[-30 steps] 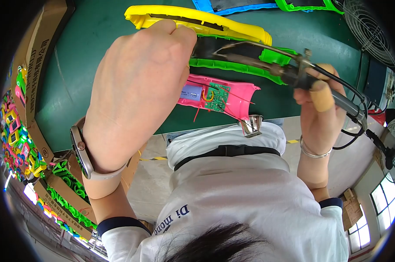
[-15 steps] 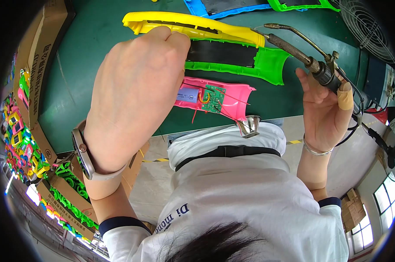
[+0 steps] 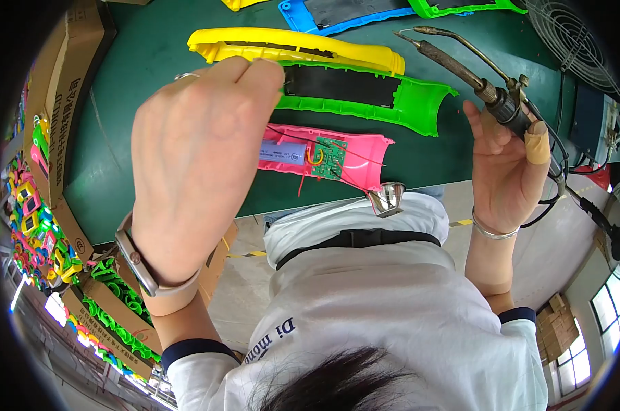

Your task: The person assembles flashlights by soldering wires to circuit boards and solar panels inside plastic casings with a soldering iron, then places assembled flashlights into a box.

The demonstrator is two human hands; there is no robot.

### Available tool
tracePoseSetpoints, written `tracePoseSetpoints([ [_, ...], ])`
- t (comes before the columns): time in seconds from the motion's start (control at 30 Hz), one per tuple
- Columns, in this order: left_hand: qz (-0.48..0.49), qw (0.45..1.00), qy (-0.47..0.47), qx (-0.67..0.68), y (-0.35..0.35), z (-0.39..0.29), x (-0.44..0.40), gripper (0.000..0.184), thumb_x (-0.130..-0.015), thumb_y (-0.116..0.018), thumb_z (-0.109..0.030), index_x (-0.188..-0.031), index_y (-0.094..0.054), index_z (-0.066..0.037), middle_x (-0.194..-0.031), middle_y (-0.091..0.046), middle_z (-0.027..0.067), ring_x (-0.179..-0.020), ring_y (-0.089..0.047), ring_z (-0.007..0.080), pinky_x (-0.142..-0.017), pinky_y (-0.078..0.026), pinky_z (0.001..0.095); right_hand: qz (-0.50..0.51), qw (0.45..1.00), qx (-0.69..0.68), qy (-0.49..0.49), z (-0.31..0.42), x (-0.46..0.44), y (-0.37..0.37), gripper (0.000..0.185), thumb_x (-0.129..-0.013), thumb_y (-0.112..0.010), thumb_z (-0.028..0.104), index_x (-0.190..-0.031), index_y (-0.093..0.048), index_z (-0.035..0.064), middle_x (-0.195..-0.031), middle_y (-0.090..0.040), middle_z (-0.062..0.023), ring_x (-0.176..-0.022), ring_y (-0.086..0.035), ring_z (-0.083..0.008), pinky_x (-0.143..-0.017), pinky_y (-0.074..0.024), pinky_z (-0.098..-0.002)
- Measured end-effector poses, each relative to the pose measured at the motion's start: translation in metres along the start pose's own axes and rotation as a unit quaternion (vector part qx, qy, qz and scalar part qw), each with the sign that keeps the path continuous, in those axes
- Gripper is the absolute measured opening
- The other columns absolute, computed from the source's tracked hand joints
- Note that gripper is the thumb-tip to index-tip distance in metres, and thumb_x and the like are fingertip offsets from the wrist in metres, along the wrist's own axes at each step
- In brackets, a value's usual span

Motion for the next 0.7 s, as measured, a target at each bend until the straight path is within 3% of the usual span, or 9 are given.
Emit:
tracePoseSetpoints([
  [0.23, -0.064, 0.994, 0.002, 0.093, -0.005, -0.004, 0.007, 0.008, -0.072, -0.061, -0.007, -0.080, -0.058, -0.007, -0.075, -0.057, 0.0055, -0.063, -0.056, 0.0264, -0.054, -0.044, 0.0333, 0.019, 1.000, 0.015, 0.003, 0.001, 0.005, 0.003, 0.033, -0.092, -0.041, 0.027, -0.108, -0.053, 0.0006, -0.075, -0.049, -0.0040, -0.081, -0.049, -0.0158, -0.096, -0.0327, -0.0452],
  [0.3, -0.098, 0.988, 0.002, 0.116, -0.012, -0.005, 0.009, 0.008, -0.071, -0.061, -0.005, -0.079, -0.058, -0.007, -0.075, -0.056, 0.0057, -0.063, -0.055, 0.0262, -0.054, -0.044, 0.0329, -0.020, 1.000, 0.006, 0.001, 0.002, 0.010, -0.004, 0.030, -0.088, -0.048, 0.022, -0.107, -0.052, -0.0006, -0.079, -0.052, -0.0053, -0.081, -0.052, -0.0164, -0.084, -0.0383, -0.0387],
  [0.33, -0.107, 0.987, 0.003, 0.124, -0.014, -0.005, 0.009, 0.008, -0.071, -0.061, -0.004, -0.078, -0.058, -0.006, -0.075, -0.056, 0.0058, -0.063, -0.055, 0.0261, -0.054, -0.044, 0.0329, -0.056, 0.998, 0.002, 0.001, 0.002, 0.013, -0.013, 0.029, -0.085, -0.053, 0.018, -0.105, -0.050, -0.0018, -0.081, -0.055, -0.0064, -0.079, -0.055, -0.0164, -0.072, -0.0442, -0.0322],
  [0.43, -0.116, 0.984, 0.011, 0.131, -0.018, -0.005, 0.008, 0.008, -0.071, -0.061, -0.003, -0.077, -0.058, -0.006, -0.075, -0.055, 0.0059, -0.063, -0.055, 0.0258, -0.053, -0.043, 0.0330, -0.049, 0.997, 0.052, -0.030, 0.000, 0.016, -0.020, 0.030, -0.079, -0.060, 0.011, -0.103, -0.049, -0.0030, -0.086, -0.058, -0.0086, -0.072, -0.058, -0.0155, -0.055, -0.0498, -0.0243],
  [0.53, -0.079, 0.992, 0.014, 0.099, -0.016, -0.004, 0.005, 0.007, -0.071, -0.060, -0.004, -0.078, -0.058, -0.006, -0.074, -0.054, 0.0063, -0.062, -0.055, 0.0258, -0.053, -0.043, 0.0337, -0.015, 0.992, 0.108, -0.064, -0.005, 0.013, -0.025, 0.029, -0.075, -0.062, 0.006, -0.100, -0.049, -0.0034, -0.087, -0.060, -0.0104, -0.064, -0.059, -0.0141, -0.059, -0.0490, -0.0227],
  [0.7, -0.019, 0.999, -0.008, 0.035, -0.008, -0.001, -0.003, 0.007, -0.071, -0.057, -0.004, -0.077, -0.059, -0.006, -0.072, -0.050, 0.0075, -0.062, -0.054, 0.0262, -0.052, -0.043, 0.0350, 0.024, 0.973, 0.203, -0.108, -0.004, 0.004, -0.039, 0.025, -0.073, -0.063, 0.004, -0.094, -0.055, -0.0052, -0.083, -0.060, -0.0080, -0.069, -0.057, -0.0100, -0.065, -0.0463, -0.0213],
])
Point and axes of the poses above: each hand's wrist, its own x-axis away from the middle knuckle, its own y-axis out of the back of the hand, z = x × y, the point moved 1 cm from there along -x, towards the middle knuckle
